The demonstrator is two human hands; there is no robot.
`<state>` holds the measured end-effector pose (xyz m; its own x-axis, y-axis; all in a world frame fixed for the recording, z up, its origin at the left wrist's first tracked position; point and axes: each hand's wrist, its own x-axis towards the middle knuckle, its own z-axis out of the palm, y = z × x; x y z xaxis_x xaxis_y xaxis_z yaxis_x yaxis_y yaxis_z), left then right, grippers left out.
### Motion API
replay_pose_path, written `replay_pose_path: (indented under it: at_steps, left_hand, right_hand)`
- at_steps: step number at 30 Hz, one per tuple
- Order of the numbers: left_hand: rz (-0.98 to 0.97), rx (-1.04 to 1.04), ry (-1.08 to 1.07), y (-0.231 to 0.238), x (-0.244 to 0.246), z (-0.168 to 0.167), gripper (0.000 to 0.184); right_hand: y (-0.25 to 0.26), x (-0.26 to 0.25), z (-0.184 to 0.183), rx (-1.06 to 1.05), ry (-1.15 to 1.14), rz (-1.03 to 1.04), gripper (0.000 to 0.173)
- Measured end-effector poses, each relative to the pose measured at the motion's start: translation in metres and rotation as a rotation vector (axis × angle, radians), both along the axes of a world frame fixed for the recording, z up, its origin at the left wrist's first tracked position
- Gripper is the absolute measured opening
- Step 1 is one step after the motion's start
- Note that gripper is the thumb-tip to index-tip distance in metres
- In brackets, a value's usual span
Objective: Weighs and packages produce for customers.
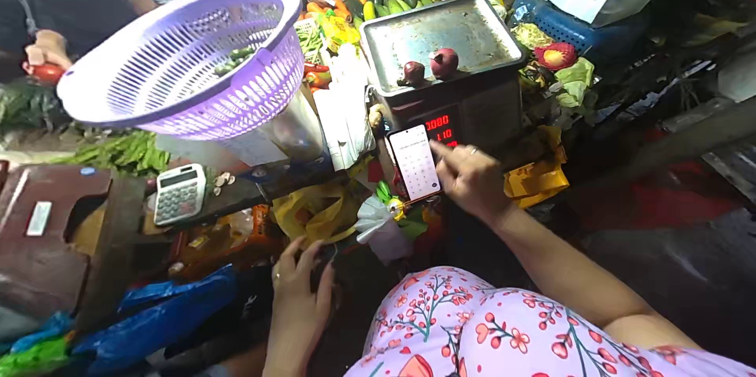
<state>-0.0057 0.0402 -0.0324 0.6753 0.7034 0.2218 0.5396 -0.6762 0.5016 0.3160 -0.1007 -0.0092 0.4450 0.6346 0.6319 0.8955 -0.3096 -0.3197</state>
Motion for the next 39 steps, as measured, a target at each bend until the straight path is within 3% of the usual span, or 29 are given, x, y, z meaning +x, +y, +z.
replay_pose_path:
  at_steps: [4, 7, 11, 13, 15, 17, 19, 21, 24, 28, 30, 32, 35, 39]
  left_hand:
    - [0.106, 0.042, 0.039, 0.028, -0.002, -0.02, 0.042]
    - [0.169, -0.062, 0.072, 0.055, 0.005, -0.03, 0.037]
    - [0.29, -0.139, 0.065, 0.097, 0.022, -0.045, 0.032]
    - [0.375, -0.223, 0.084, 0.117, 0.03, -0.055, 0.034]
    - [0.422, -0.266, 0.128, 0.134, 0.034, -0.065, 0.037]
    - [0.423, -0.271, 0.129, 0.141, 0.034, -0.065, 0.038]
    - [0.39, -0.28, 0.154, 0.139, 0.033, -0.054, 0.041]
    - [0.293, -0.259, 0.152, 0.135, 0.029, -0.049, 0.056]
    - [0.156, -0.243, 0.166, 0.133, 0.024, -0.045, 0.064]
    - [0.113, -0.194, 0.144, 0.136, 0.021, -0.04, 0.063]
    - [0.115, -0.187, 0.126, 0.138, 0.019, -0.039, 0.059]
    - [0.13, -0.192, 0.129, 0.142, 0.017, -0.041, 0.061]
    - [0.151, -0.215, 0.161, 0.147, 0.012, -0.045, 0.062]
    - [0.19, -0.308, 0.284, 0.153, 0.011, -0.032, 0.056]
  right_hand:
    - [0.037, 0.054, 0.072, -0.091, -0.075, -0.118, 0.051]
    - [0.079, 0.094, 0.103, -0.34, 0.035, 0.003, 0.063]
    - [0.12, 0.128, 0.107, -0.461, -0.033, 0.228, 0.039]
    - [0.125, 0.123, 0.115, -0.403, -0.018, 0.213, 0.036]
    - [0.123, 0.093, 0.123, -0.217, 0.099, 0.256, 0.037]
    - [0.124, 0.042, 0.127, -0.057, 0.395, 0.509, 0.031]
    - [0.129, -0.013, 0.112, -0.194, 0.816, 0.852, 0.025]
    - [0.152, -0.056, 0.078, -0.59, 1.084, 0.994, 0.025]
    - [0.208, -0.104, 0.004, -0.957, 1.328, 0.781, 0.033]
    - [0.256, -0.15, -0.063, -0.82, 1.607, 0.388, 0.037]
    - [0.261, -0.16, -0.084, -0.707, 1.568, 0.433, 0.037]
    - [0.258, -0.159, -0.089, -0.733, 1.398, 0.466, 0.044]
    - [0.244, -0.148, -0.074, -1.075, 0.945, 0.471, 0.064]
    - [0.219, -0.142, -0.033, -1.418, 0.405, 0.464, 0.051]
